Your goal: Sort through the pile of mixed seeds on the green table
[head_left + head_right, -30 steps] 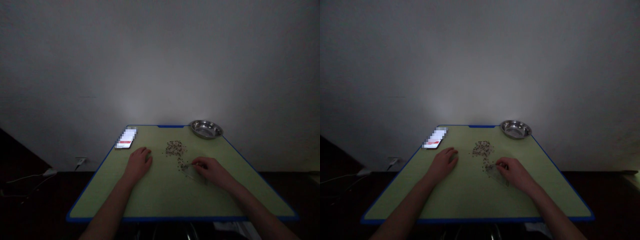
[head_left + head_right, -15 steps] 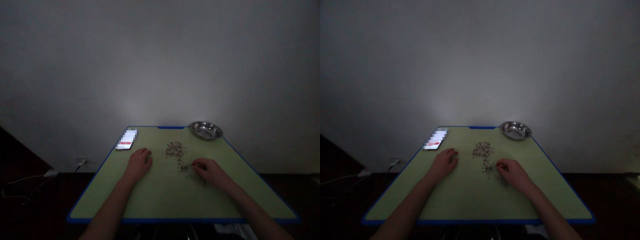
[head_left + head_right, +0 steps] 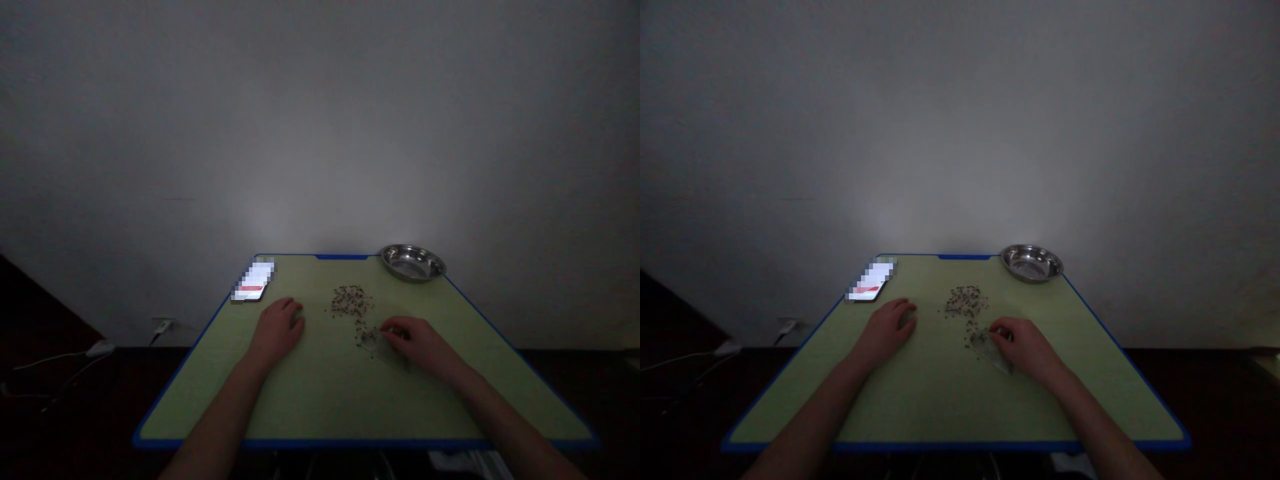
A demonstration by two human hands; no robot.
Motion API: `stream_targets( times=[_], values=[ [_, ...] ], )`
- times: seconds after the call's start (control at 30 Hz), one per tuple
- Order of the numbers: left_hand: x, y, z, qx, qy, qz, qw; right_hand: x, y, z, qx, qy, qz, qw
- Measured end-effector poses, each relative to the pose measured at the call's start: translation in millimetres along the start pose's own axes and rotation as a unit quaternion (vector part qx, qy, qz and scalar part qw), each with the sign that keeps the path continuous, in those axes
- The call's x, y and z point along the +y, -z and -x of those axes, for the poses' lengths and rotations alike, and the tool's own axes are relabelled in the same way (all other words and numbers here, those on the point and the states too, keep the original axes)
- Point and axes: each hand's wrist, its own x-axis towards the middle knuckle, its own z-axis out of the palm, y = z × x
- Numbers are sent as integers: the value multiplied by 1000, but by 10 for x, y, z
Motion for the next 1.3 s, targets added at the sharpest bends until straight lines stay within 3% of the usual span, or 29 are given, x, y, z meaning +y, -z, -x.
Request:
stream_targets(
  times=[0.83,1.3],
  values=[
    [40,38,-10,-8,2,-10,1000,-72,-34,78,-22,-5,-13,1000],
    [40,39,-3,-7,2,-3,1000,-5,1,91,18,-38,26,999]
  ],
)
